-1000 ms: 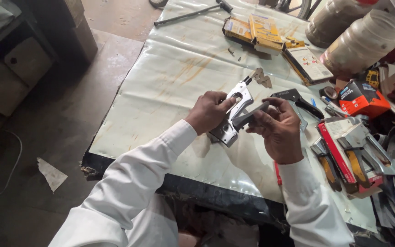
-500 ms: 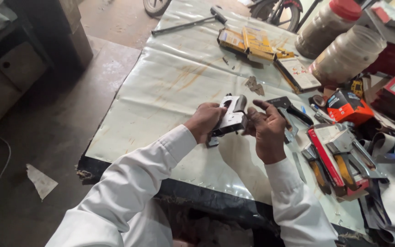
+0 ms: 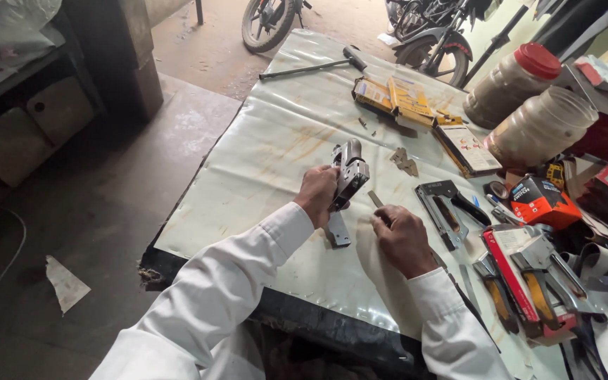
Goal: The person sits at a workbench and repairs a hand staple gun, using a screwdriver and pliers to unscrew and remove parts, manipulate the internal mechanism, and reassemble the tool, handling small screws and components on the table.
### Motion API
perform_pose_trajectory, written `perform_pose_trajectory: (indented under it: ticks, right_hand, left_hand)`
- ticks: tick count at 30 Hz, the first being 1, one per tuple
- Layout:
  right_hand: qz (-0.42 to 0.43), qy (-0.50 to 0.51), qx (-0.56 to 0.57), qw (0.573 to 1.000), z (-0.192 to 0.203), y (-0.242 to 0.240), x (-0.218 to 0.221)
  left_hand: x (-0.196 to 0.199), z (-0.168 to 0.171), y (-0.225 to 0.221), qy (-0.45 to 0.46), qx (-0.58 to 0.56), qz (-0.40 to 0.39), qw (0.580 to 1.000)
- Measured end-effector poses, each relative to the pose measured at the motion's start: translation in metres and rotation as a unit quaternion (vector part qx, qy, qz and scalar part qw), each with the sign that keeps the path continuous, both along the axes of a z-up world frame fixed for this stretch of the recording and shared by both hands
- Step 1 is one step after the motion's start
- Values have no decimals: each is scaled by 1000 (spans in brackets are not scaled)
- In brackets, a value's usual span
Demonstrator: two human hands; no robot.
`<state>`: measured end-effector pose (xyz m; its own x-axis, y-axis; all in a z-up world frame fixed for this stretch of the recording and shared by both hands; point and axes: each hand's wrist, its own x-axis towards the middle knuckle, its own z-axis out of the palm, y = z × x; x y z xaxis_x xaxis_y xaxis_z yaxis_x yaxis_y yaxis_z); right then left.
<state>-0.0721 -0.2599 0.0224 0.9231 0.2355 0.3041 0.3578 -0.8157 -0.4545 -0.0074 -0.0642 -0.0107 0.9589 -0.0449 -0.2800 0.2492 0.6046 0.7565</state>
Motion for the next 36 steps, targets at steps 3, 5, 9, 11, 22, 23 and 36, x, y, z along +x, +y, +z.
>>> perform_pose_trajectory:
  ticks: [3,5,9,11,22,23,36]
  right_hand:
    - [-18,-36,61,997,7,4,-4]
    - [-9,-71,99,992,11,10,-11]
    - [66,-177,192,963,25,33,-32]
    - [85,-206,190,956,31,42,-37]
    - [18,79,480,873,38,11,0]
    - [23,124,490,862,32,5,2]
    - [24,192,610,768,23,-1,3]
  left_hand:
    - [-10,12,2,-1,1,0,1000]
    - [-9,11,1,4,6,10,1000]
    - [-7,9,1,14,22,37,999]
    - [-8,11,0,15,30,39,999]
    - [-31,26,-6,-168,330,47,928]
    - [-41,35,-7,-211,393,52,893]
    - [-54,51,-4,-274,522,37,807]
